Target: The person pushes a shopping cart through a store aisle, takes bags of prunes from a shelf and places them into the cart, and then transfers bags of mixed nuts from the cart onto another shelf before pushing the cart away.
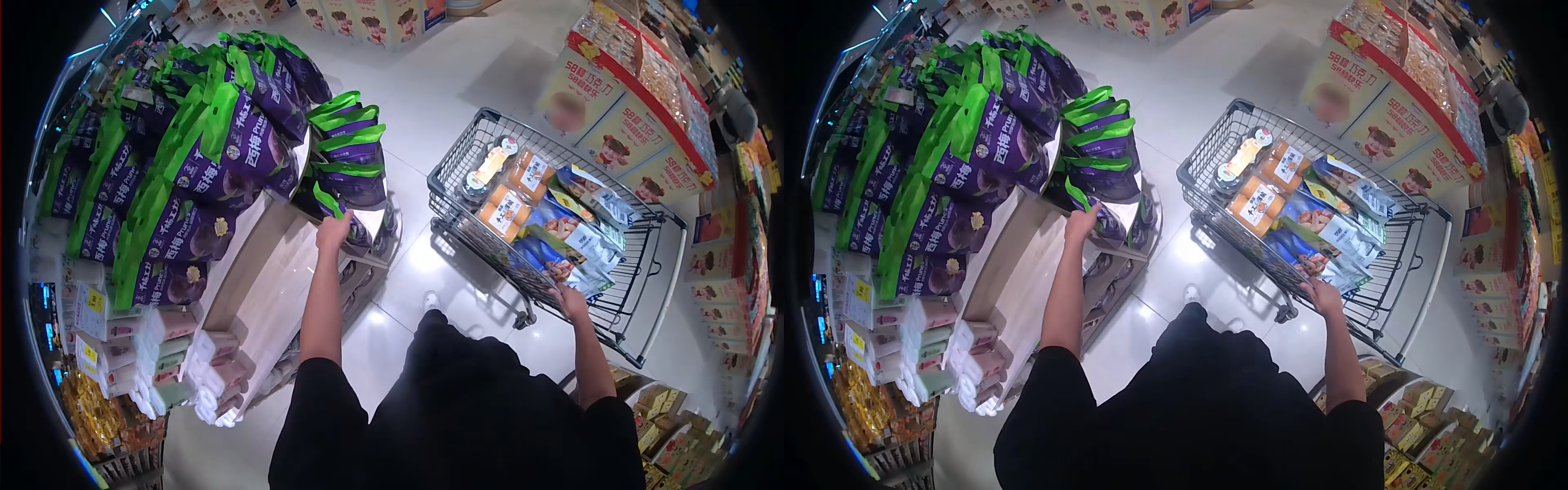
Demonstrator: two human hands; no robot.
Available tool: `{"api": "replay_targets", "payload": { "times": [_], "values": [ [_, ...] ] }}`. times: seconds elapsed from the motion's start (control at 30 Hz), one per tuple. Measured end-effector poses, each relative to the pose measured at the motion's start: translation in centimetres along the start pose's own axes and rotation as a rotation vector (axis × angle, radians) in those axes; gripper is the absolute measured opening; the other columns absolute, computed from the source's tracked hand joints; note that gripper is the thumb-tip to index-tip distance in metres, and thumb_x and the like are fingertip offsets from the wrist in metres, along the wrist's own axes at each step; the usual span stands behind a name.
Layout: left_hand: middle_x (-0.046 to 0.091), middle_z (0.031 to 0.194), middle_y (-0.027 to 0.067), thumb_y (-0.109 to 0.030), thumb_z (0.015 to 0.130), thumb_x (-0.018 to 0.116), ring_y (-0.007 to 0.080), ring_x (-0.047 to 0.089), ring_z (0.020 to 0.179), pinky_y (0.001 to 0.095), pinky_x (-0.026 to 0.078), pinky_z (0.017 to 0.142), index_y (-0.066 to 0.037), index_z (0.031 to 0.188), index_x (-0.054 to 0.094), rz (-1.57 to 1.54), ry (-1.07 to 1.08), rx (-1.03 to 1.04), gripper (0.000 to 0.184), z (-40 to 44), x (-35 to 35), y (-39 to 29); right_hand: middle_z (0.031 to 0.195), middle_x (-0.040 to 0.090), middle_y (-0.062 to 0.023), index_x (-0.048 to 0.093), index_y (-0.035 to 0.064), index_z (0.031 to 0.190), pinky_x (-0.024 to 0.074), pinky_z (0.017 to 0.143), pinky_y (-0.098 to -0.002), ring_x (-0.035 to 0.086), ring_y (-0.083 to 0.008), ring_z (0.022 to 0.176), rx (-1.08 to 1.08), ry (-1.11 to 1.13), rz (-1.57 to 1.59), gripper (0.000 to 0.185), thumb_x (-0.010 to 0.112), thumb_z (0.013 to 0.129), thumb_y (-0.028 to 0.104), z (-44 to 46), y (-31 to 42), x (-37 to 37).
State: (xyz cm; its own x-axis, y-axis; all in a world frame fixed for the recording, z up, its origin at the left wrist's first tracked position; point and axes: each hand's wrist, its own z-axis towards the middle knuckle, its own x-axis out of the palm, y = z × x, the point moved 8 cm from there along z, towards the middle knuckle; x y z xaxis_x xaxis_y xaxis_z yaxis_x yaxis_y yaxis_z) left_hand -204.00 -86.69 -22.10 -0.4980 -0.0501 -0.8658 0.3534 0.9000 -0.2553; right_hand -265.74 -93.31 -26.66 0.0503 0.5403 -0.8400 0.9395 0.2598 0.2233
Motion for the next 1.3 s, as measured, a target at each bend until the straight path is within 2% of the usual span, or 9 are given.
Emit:
{"api": "replay_targets", "payload": {
  "times": [0.27, 0.4, 0.53, 0.67, 0.8, 0.9, 1.1, 1.2, 1.3],
  "values": [
    [0.062, 0.082, 0.0229, -0.031, 0.081, 0.046, 0.0389, 0.059, 0.080, 0.0447, 0.044, 0.070, 0.004, 0.089, 0.061, -0.236, -0.159, 0.140, 0.038, -2.3, 0.7, 1.6, 0.070, 0.061, -0.0175, 0.065, 0.0054, 0.088, 0.0438, 0.062, -0.0385, 0.059, -0.0319, 0.067, 0.045, 0.015, 0.286, 0.045, 0.060, 0.071, 0.047, 3.7, -4.0, -3.4],
    [0.050, 0.056, 0.0034, -0.020, 0.087, 0.045, 0.0109, 0.043, 0.049, 0.0272, 0.032, 0.047, 0.000, 0.070, 0.055, -0.860, -0.106, 0.313, 0.028, -11.0, -1.3, -1.8, 0.075, 0.061, -0.0178, 0.064, 0.0050, 0.086, 0.0440, 0.063, -0.0375, 0.059, -0.0311, 0.072, 0.024, 0.120, 0.358, 0.045, 0.061, 0.070, 0.047, 6.0, -5.8, -2.8],
    [0.049, 0.059, -0.0008, -0.016, 0.088, 0.044, 0.0069, 0.038, 0.046, 0.0230, 0.029, 0.043, -0.003, 0.074, 0.056, -0.962, -0.030, 0.354, 0.023, -18.6, -5.6, -8.7, 0.085, 0.062, -0.0159, 0.063, 0.0055, 0.093, 0.0453, 0.070, -0.0353, 0.060, -0.0277, 0.077, 0.015, 0.338, -0.003, 0.045, 0.061, 0.071, 0.045, 5.6, -1.7, -7.5],
    [0.051, 0.063, 0.0002, -0.018, 0.085, 0.047, 0.0061, 0.043, 0.049, 0.0190, 0.032, 0.046, 0.000, 0.078, 0.055, -1.025, 0.190, 0.422, 0.022, -24.2, -7.7, -16.1, 0.091, 0.065, -0.0079, 0.062, 0.0033, 0.097, 0.0461, 0.075, -0.0306, 0.061, -0.0214, 0.083, -0.309, -0.035, 0.716, 0.036, 0.056, 0.082, 0.035, 8.0, 5.2, -13.6],
    [0.060, 0.072, 0.0091, -0.018, 0.078, 0.052, 0.0132, 0.055, 0.057, 0.0220, 0.042, 0.051, 0.007, 0.084, 0.058, -1.175, 0.142, 0.505, 0.026, -27.9, -9.1, -21.1, 0.119, 0.051, -0.0082, 0.047, 0.0062, 0.121, 0.0453, 0.081, -0.0362, 0.051, -0.0179, 0.104, -0.250, 0.503, 1.468, 0.045, 0.049, 0.088, 0.037, 11.1, 11.4, -9.7],
    [0.062, 0.078, 0.0137, -0.019, 0.072, 0.054, 0.0187, 0.059, 0.065, 0.0273, 0.048, 0.060, 0.009, 0.088, 0.058, -1.203, 0.327, 0.462, 0.033, -26.0, -6.5, -21.2, 0.132, 0.039, -0.0132, 0.027, 0.0065, 0.134, 0.0350, 0.098, -0.0448, 0.040, -0.0272, 0.119, -0.400, 0.916, 2.087, 0.056, 0.041, 0.091, 0.039, 12.1, 14.9, -7.7],
    [0.064, 0.083, 0.0140, -0.015, 0.074, 0.055, 0.0194, 0.062, 0.067, 0.0274, 0.050, 0.064, 0.008, 0.089, 0.061, -1.242, 0.661, 0.516, 0.028, -17.3, 2.0, -23.9, 0.121, 0.051, -0.0131, 0.043, 0.0060, 0.124, 0.0361, 0.097, -0.0434, 0.050, -0.0278, 0.110, 0.072, 0.518, 2.277, 0.051, 0.052, 0.083, 0.036, 16.3, 8.9, -5.4],
    [0.062, 0.088, 0.0115, -0.019, 0.079, 0.057, 0.0186, 0.061, 0.077, 0.0277, 0.048, 0.069, 0.008, 0.098, 0.058, -1.259, 0.633, 0.256, 0.032, -11.0, 7.5, -23.9, 0.113, 0.056, -0.0122, 0.047, 0.0053, 0.117, 0.0407, 0.092, -0.0428, 0.054, -0.0266, 0.102, 0.012, 0.502, 2.348, 0.043, 0.052, 0.081, 0.028, 18.1, 7.0, -4.1],
    [0.063, 0.088, 0.0145, -0.021, 0.080, 0.057, 0.0236, 0.061, 0.080, 0.0307, 0.047, 0.072, 0.008, 0.096, 0.059, -1.145, 0.542, 0.458, 0.033, -2.8, 10.9, -26.1, 0.113, 0.054, -0.0110, 0.045, 0.0070, 0.118, 0.0430, 0.090, -0.0413, 0.054, -0.0254, 0.102, -0.021, 0.390, 2.323, 0.042, 0.054, 0.079, 0.022, 22.0, 5.9, -6.9]
  ]
}}
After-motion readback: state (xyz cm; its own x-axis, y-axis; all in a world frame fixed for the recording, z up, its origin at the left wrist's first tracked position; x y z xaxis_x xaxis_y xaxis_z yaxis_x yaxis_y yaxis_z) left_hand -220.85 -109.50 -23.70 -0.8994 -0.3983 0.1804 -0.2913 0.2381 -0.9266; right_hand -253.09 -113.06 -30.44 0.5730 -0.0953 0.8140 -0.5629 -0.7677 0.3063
